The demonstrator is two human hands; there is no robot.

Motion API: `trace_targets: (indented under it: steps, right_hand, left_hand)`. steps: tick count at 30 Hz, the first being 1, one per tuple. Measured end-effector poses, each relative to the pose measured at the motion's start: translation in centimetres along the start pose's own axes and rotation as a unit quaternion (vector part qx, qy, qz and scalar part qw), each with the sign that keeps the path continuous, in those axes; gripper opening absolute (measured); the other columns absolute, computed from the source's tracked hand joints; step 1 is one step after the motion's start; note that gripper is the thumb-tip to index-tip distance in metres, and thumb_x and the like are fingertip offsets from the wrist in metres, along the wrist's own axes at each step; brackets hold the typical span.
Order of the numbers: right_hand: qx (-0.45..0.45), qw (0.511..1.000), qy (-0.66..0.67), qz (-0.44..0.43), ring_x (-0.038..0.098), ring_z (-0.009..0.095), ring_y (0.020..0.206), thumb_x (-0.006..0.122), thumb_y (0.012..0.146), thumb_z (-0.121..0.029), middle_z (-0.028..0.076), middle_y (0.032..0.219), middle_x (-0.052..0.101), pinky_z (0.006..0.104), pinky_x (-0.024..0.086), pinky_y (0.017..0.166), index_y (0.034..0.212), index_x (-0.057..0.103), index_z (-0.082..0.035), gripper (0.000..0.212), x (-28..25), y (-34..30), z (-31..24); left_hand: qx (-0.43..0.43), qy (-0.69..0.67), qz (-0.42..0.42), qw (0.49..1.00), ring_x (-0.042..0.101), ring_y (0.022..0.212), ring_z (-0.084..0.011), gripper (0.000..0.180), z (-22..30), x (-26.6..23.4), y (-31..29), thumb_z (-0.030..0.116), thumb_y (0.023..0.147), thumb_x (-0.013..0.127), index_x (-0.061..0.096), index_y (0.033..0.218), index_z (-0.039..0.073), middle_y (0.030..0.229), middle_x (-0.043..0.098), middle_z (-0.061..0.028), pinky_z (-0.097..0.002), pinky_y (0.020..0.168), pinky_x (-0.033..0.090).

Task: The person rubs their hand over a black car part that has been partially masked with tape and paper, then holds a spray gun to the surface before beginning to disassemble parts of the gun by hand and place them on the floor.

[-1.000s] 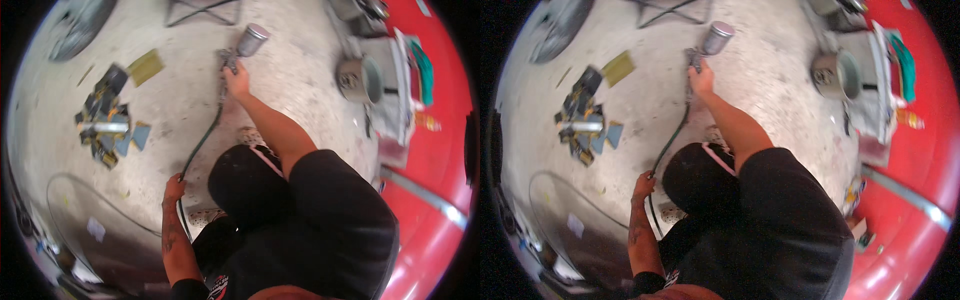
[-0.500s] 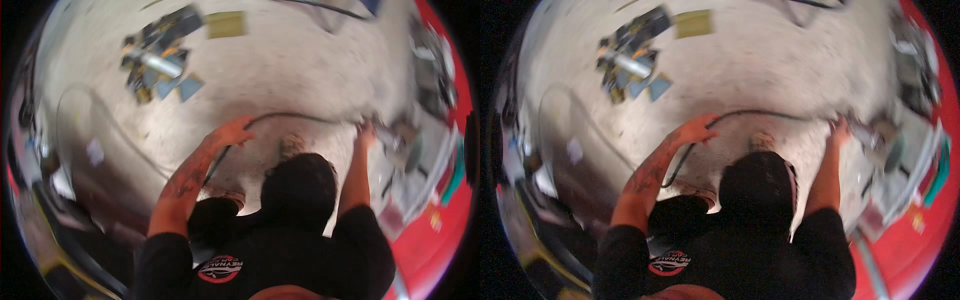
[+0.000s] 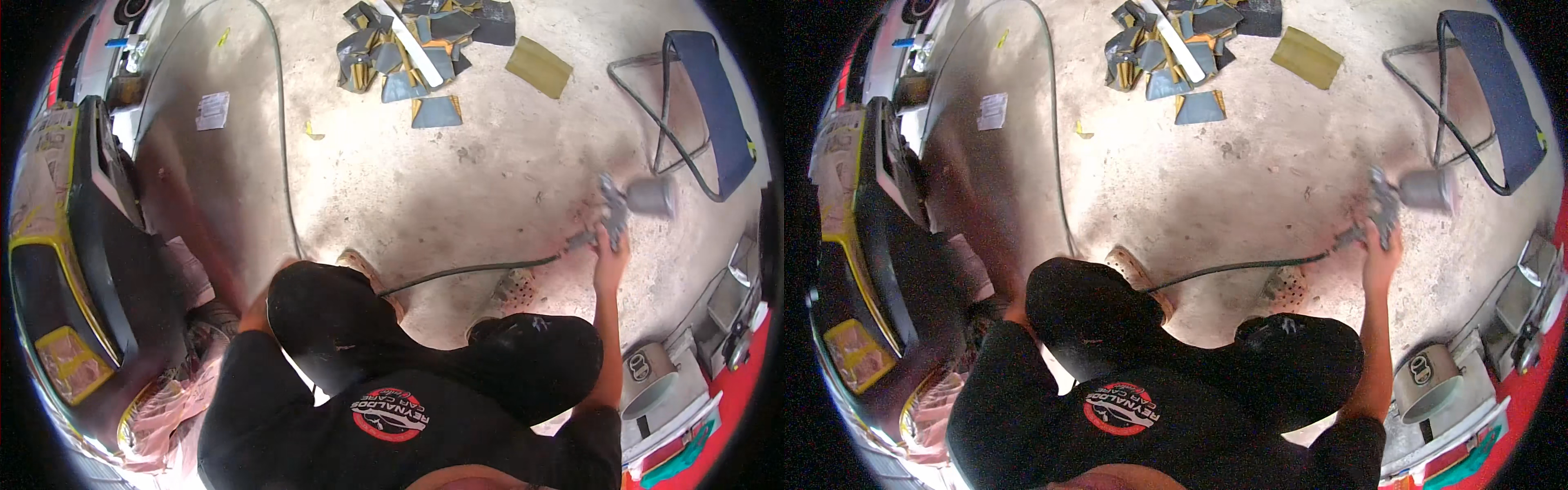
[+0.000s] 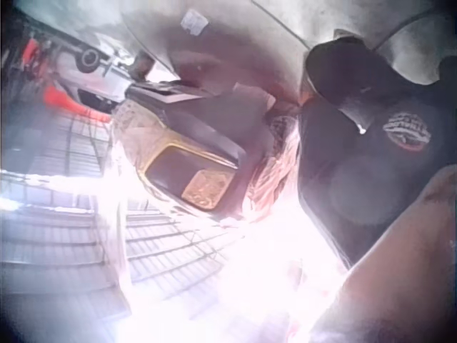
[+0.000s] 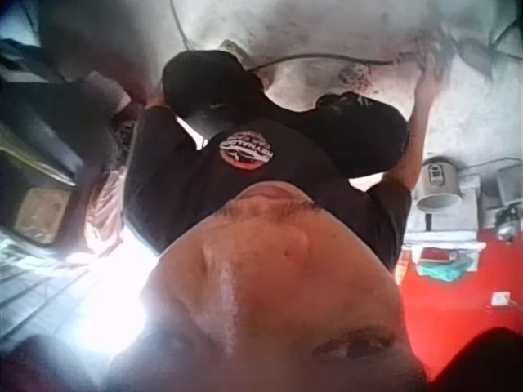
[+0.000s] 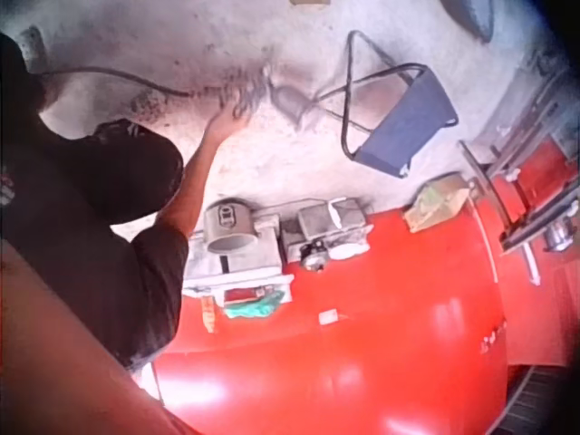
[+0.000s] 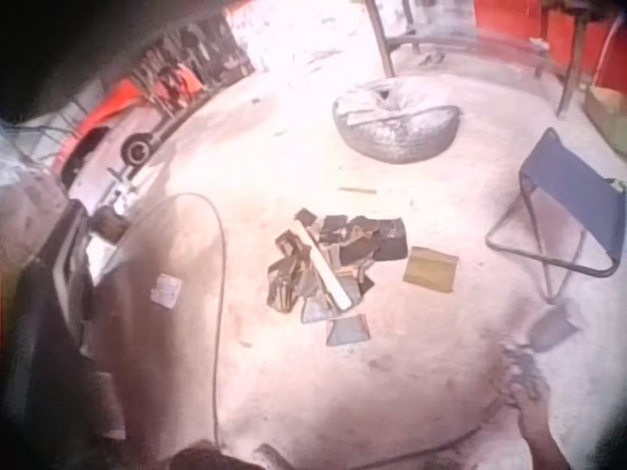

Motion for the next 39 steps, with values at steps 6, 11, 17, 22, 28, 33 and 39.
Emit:
trace_targets:
  steps: [6, 11, 17, 22, 28, 33, 39]
  right_hand:
    - [0.026, 0.985, -0.118, -0.123, 0.060, 0.009, 0.067, 0.066, 0.094, -0.015, 0.001, 0.087, 0.065, 0.0246, 0.052, 0.053, 0.131, 0.059, -0.004, 0.040, 10.5, 6.8, -1.0]
    - [0.018, 0.975, -0.165, -0.145, 0.059, 0.009, 0.062, 0.065, 0.094, -0.018, 0.001, 0.078, 0.064, 0.0257, 0.050, 0.049, 0.131, 0.061, -0.009, 0.038, 13.5, 8.7, -1.9]
    - [0.029, 0.981, -0.127, -0.144, 0.057, 0.010, 0.057, 0.066, 0.094, -0.019, 0.003, 0.081, 0.068, 0.0267, 0.049, 0.047, 0.130, 0.060, -0.009, 0.037, 14.8, 7.2, -1.1]
    - [0.072, 0.986, -0.034, -0.148, 0.054, 0.008, 0.058, 0.070, 0.094, -0.021, 0.001, 0.078, 0.065, 0.0252, 0.044, 0.045, 0.128, 0.060, -0.009, 0.038, 14.4, 6.8, -0.1]
    - [0.078, 0.984, -0.083, -0.137, 0.055, 0.008, 0.059, 0.071, 0.094, -0.031, -0.001, 0.082, 0.063, 0.0251, 0.044, 0.047, 0.127, 0.061, -0.009, 0.041, 13.8, 6.9, -0.2]
    - [0.068, 0.986, -0.092, -0.120, 0.057, 0.010, 0.055, 0.071, 0.092, -0.031, 0.001, 0.074, 0.063, 0.0267, 0.046, 0.048, 0.121, 0.063, -0.007, 0.038, 13.7, 7.6, -0.2]
    - [0.122, 0.989, -0.075, 0.042, 0.065, 0.018, 0.053, 0.066, 0.092, -0.020, 0.012, 0.070, 0.067, 0.0357, 0.052, 0.051, 0.099, 0.063, 0.005, 0.026, 9.9, 3.2, 2.1]
  left_hand:
    - [-0.266, -0.477, 0.028, 0.837, 0.057, 0.106, -0.0338, 0.055, -4.2, 7.4, -7.9, 0.043, 0.095, 0.057, 0.051, 0.131, 0.002, 0.118, 0.058, -0.0190, -0.0468, 0.091, 0.050]
    - [-0.209, -0.698, 0.107, 0.676, 0.058, 0.092, -0.0289, 0.043, 2.1, 1.4, -7.1, 0.032, 0.099, 0.054, 0.046, 0.135, 0.011, 0.107, 0.058, -0.0126, -0.0478, 0.081, 0.054]
    - [0.008, -0.583, -0.133, 0.802, 0.059, 0.095, -0.0237, 0.058, 14.8, -9.3, -1.5, 0.029, 0.101, 0.055, 0.030, 0.152, 0.020, 0.116, 0.059, -0.0089, -0.0504, 0.075, 0.054]
    - [0.024, -0.303, -0.176, 0.936, 0.059, 0.119, -0.0346, 0.085, 16.5, -8.6, -4.2, 0.039, 0.094, 0.065, 0.019, 0.160, 0.010, 0.138, 0.056, -0.0165, -0.0560, 0.090, 0.052]
    - [0.310, -0.199, -0.010, 0.930, 0.052, 0.132, -0.0420, 0.084, 17.9, -9.2, -7.7, 0.042, 0.091, 0.070, 0.034, 0.151, -0.005, 0.139, 0.054, -0.0308, -0.0433, 0.109, 0.042]
    - [0.333, -0.295, -0.089, 0.891, 0.057, 0.127, -0.0329, 0.064, 17.6, -10.4, -10.3, 0.032, 0.096, 0.066, 0.046, 0.145, -0.003, 0.135, 0.060, -0.0253, -0.0397, 0.105, 0.045]
    - [0.421, -0.288, -0.240, 0.826, 0.061, 0.117, -0.0234, 0.047, 18.8, -13.6, -13.1, 0.019, 0.100, 0.060, 0.052, 0.142, 0.000, 0.125, 0.067, -0.0185, -0.0349, 0.100, 0.047]
Point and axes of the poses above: each hand's wrist, its own y-axis towards the middle knuckle, its own x-axis out of the palm, z = x × y, the point moved 7 cm from there along y, towards the middle knuckle
